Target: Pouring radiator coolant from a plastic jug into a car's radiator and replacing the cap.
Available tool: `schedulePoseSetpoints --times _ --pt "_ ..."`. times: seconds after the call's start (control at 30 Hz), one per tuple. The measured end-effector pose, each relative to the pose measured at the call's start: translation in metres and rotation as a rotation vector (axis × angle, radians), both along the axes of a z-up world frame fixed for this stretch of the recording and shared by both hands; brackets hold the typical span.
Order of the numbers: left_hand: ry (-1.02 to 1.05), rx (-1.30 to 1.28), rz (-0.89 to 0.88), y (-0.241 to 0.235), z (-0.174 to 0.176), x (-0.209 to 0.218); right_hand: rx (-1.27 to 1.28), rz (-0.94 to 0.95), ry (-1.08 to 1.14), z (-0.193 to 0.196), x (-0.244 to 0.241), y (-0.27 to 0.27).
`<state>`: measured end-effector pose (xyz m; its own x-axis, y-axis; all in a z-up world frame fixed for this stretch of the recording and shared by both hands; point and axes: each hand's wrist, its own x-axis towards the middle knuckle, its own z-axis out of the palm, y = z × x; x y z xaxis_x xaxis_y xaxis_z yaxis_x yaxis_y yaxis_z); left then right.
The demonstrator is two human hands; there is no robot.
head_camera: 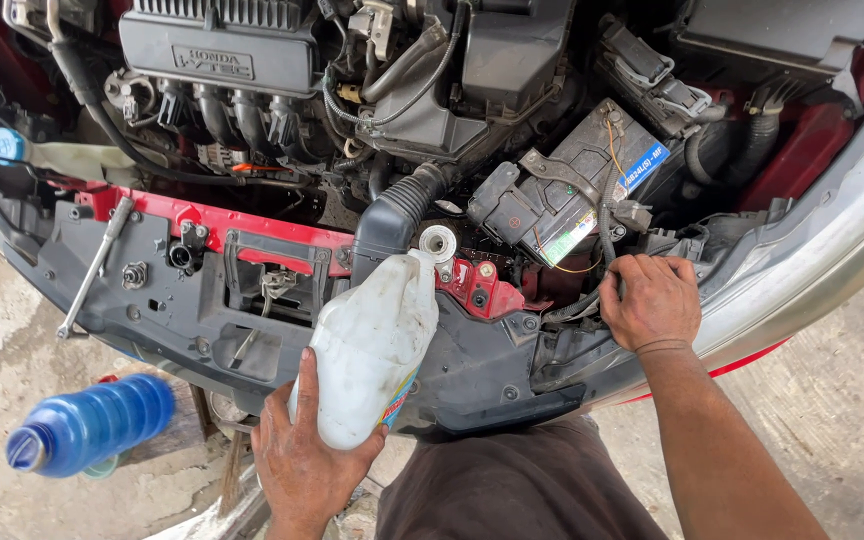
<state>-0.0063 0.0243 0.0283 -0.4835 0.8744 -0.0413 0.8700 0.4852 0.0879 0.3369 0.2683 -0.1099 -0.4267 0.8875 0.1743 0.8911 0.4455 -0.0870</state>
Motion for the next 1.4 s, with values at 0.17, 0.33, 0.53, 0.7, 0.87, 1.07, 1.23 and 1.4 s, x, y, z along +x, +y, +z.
schedulePoseSetpoints --times 0.17,0.33,0.53,0.7,0.87,1.07,1.23,1.4 --pt "0.005 -0.081 0.044 0.0016 0.0002 -0.0012 -0.032 0.009 -0.001 -0.0018 0.0011 0.0001" --pt "-0.002 -0.083 0.042 0.0000 0.0006 -0.0018 -0.052 -0.009 0.009 -0.0068 0.0025 -0.0022" --pt "0.028 -0.048 0.012 0.0014 0.0018 -0.0022 -0.062 -0.024 0.005 -0.0055 0.0016 -0.0027" --pt "0.070 -0.033 -0.005 0.0041 0.0056 -0.0016 0.007 0.009 0.034 0.0007 -0.0018 -0.0021" --pt "0.073 0.008 -0.012 0.0042 0.0036 -0.0037 -0.061 -0.025 -0.026 -0.0018 -0.0017 -0.0011" --pt "0.076 -0.019 -0.016 0.0027 0.0019 -0.0045 -0.028 -0.007 -0.004 -0.0045 0.0003 -0.0018" --pt "0.084 0.010 -0.026 0.0039 0.0040 -0.0048 -0.052 -0.027 -0.013 -0.0045 -0.0001 -0.0024" --pt "0.073 -0.027 -0.016 0.0050 0.0045 -0.0055 -0.075 -0.034 -0.022 -0.0041 -0.0001 -0.0021"
